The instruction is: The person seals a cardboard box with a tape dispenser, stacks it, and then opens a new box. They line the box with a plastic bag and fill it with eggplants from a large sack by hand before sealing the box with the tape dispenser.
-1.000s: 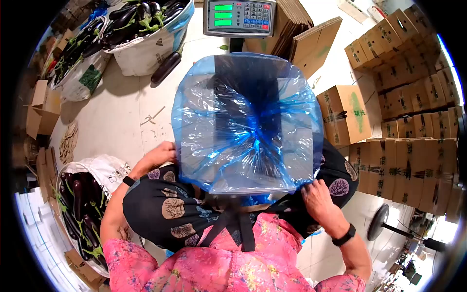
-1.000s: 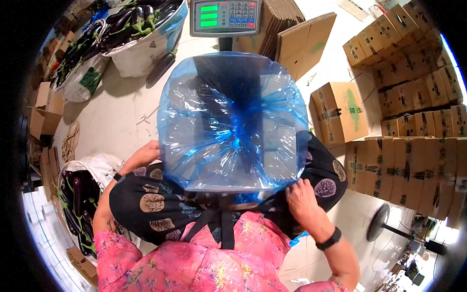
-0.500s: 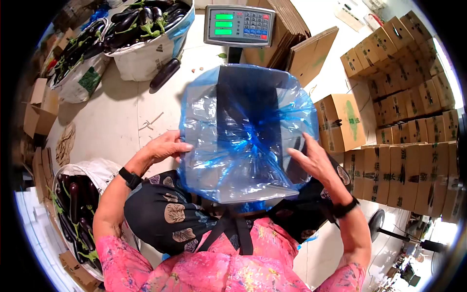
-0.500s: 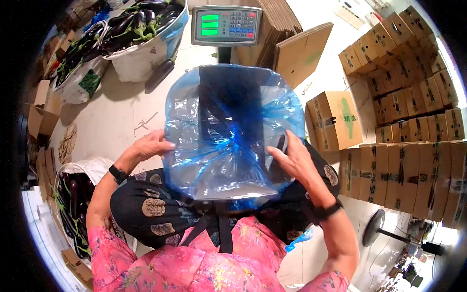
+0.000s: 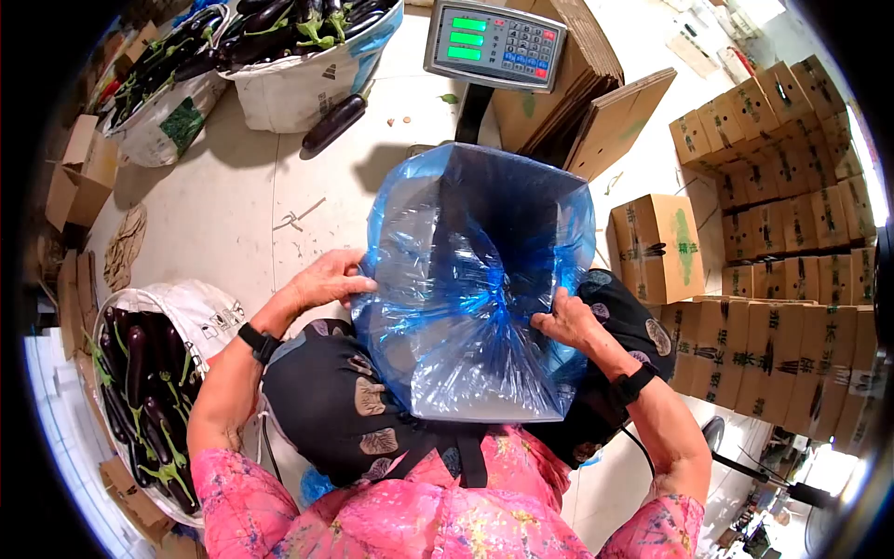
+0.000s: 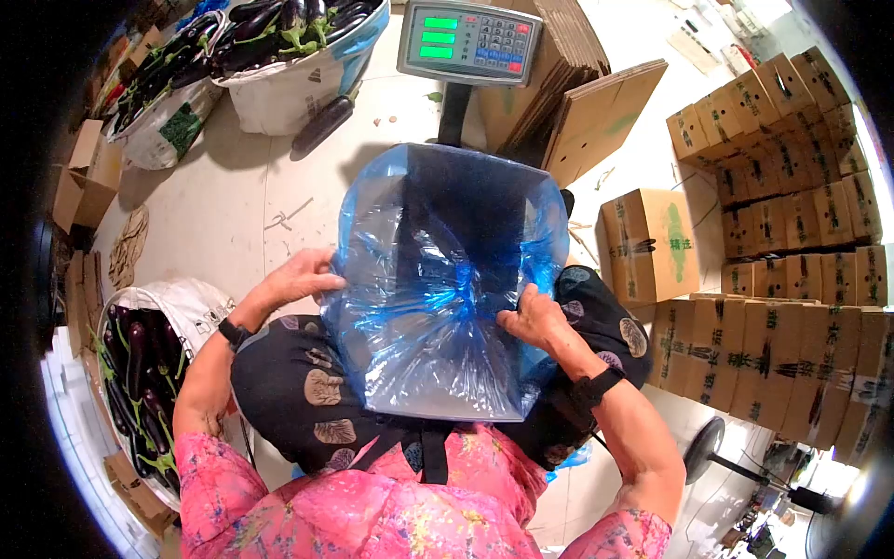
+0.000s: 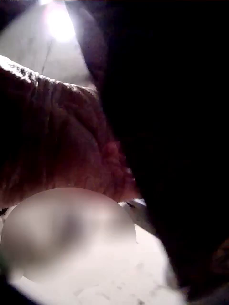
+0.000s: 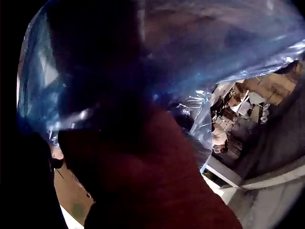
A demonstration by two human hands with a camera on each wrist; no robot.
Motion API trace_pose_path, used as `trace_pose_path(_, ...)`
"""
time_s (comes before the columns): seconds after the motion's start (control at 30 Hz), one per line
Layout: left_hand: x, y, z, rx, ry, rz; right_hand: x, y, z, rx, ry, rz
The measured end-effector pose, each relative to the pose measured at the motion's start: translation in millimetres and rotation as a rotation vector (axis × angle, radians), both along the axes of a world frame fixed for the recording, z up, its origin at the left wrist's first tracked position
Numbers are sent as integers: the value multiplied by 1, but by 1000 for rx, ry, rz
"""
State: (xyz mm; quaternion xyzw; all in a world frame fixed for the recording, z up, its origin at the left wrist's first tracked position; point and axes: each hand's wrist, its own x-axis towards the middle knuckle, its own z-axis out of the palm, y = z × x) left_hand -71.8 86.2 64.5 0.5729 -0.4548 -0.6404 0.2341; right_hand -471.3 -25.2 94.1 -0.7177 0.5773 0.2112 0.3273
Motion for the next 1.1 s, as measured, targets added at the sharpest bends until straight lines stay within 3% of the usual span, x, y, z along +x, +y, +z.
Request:
trace_pose_path(0.07,7,-11,24,-173,-328,-27,-1,2,2,-22,14,49)
trace_pose_path(0.17,-21,-34,98,-758,-644,-41,-3,4,0,-39,7,72)
trace_pose_path(0.23,-64,-59,118,-972,-471,-321,1,-1,4,-30,9,70)
trace_pose_path(0.3,-108,-81,99,-978,-360,-586,4,-4,5,-7,6,70)
trace_pose_path(0.37,-141,-99,61,-1018,-688,-934,0,-3,5,17,-1,55)
trace_pose_path(0.4,-144,-111,30,-1097,-734,-996,-2,-4,5,25,-7,48)
trace_pose_path(0.43,-140,-123,1,-964,-836,-1173,-5,-3,4,34,-14,41)
trace_pose_path(0.47,-131,-125,6,-933,-829,-1135,-9,-3,2,30,-30,48)
trace_pose_path(0.5,-114,-120,-8,-1108,-709,-900,-10,-2,4,28,-30,53)
trace_pose_path(0.57,-125,-130,26,-685,-994,-1159,-6,-2,11,24,-33,69)
trace_pose_path(0.77,-108,-95,137,-949,-900,-873,-13,1,14,-9,-3,146)
trace_pose_path(0.87,-86,-80,139,-930,-846,-748,-19,4,26,-90,46,274)
trace_pose_path(0.93,-75,-73,129,-912,-842,-797,-13,4,54,-147,105,429)
trace_pose_path(1.03,-73,-66,116,-910,-744,-776,-4,10,94,-347,87,497)
trace_pose_path(1.1,-76,-65,112,-927,-681,-744,14,14,111,-461,-73,538)
